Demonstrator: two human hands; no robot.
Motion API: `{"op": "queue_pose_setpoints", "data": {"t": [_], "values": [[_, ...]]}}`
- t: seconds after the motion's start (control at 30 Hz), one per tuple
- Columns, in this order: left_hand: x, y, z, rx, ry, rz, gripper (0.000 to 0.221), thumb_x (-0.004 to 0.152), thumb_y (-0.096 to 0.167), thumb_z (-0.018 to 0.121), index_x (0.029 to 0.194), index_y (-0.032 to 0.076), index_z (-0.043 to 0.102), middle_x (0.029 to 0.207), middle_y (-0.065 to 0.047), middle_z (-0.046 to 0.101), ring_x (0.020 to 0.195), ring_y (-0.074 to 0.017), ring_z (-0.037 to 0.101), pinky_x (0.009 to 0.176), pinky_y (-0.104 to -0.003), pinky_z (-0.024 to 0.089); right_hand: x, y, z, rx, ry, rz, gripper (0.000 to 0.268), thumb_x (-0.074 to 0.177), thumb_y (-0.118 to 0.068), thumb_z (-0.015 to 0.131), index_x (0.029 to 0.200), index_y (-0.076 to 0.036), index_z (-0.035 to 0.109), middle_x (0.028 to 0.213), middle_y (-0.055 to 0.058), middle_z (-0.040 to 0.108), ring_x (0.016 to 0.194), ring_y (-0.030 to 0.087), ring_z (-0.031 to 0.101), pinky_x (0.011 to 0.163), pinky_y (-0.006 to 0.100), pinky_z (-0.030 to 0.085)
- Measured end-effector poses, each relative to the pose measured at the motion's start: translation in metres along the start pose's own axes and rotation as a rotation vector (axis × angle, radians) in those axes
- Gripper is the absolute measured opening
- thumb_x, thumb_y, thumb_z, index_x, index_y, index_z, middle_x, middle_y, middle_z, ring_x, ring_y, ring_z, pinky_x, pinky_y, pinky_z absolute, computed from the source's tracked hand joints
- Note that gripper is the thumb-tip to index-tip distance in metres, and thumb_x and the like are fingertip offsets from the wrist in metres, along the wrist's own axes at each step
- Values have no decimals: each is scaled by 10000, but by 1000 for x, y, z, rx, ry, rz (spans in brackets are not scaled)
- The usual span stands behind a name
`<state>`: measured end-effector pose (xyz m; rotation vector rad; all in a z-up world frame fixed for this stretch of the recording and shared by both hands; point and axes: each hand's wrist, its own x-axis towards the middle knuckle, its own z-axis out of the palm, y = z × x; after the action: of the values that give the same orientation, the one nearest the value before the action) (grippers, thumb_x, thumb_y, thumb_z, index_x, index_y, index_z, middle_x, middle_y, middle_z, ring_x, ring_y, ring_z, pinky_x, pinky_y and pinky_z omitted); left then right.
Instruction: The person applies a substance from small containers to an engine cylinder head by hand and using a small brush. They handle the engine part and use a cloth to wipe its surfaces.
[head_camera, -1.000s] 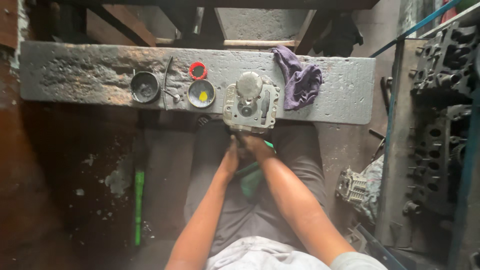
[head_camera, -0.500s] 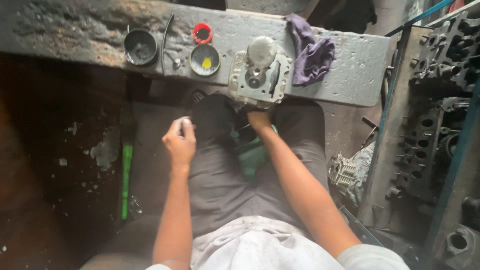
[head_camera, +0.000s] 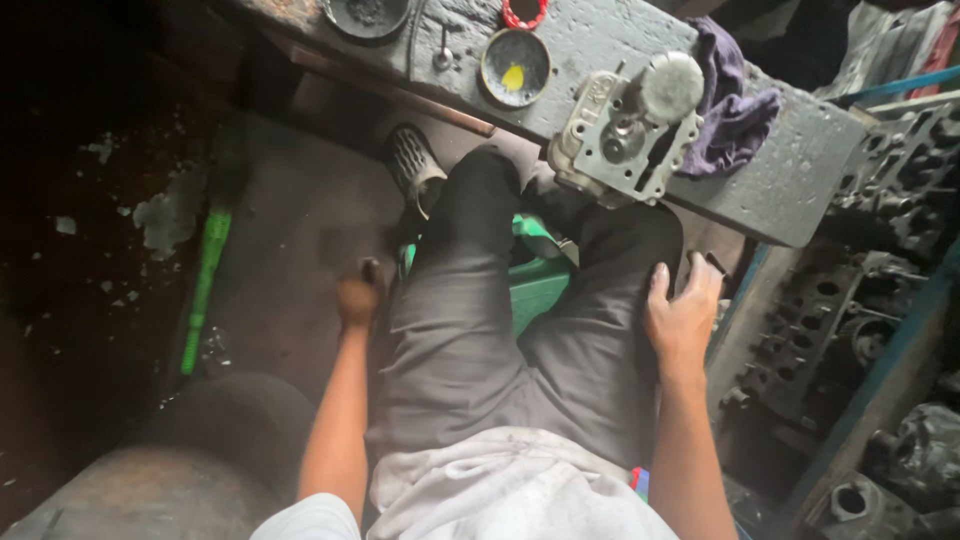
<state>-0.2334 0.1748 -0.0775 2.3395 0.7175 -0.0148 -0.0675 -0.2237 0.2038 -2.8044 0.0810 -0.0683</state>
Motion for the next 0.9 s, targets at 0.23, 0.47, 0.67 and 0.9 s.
{"op": "queue_pose_setpoints", "data": {"t": [0.23,0.47,0.67,0.9], "values": [[55,17,92,-134,-326,-117,256,930,337,641,1012,114,735,928,-186,746,897,-401,718,770,-490,558,20,4,40,-124,-280,297,730,1032,-458,558,1428,135,396,1246,451,528,1155,603,524,971,576,436],[124,42,195,-53,-634,-123,336,960,425,566,1109,147,683,1022,-217,715,991,-472,651,820,-551,513,41,-9,53,-225,-276,345,876,871,-382,690,1496,119,333,1277,435,519,1167,573,536,1002,546,448],[174,71,257,-35,-765,-188,327,947,415,586,1093,139,680,1003,-209,720,970,-456,662,812,-542,521,46,-17,48,-252,-368,554,928,773,-353,741,1485,67,318,1275,343,539,1139,488,578,978,515,469],[214,79,284,-9,-767,-231,317,933,404,608,1075,129,677,982,-198,725,946,-438,675,803,-531,530,50,-24,51,-144,-264,357,846,661,-183,741,1411,3,396,1288,306,545,1139,502,570,933,522,484]]}}
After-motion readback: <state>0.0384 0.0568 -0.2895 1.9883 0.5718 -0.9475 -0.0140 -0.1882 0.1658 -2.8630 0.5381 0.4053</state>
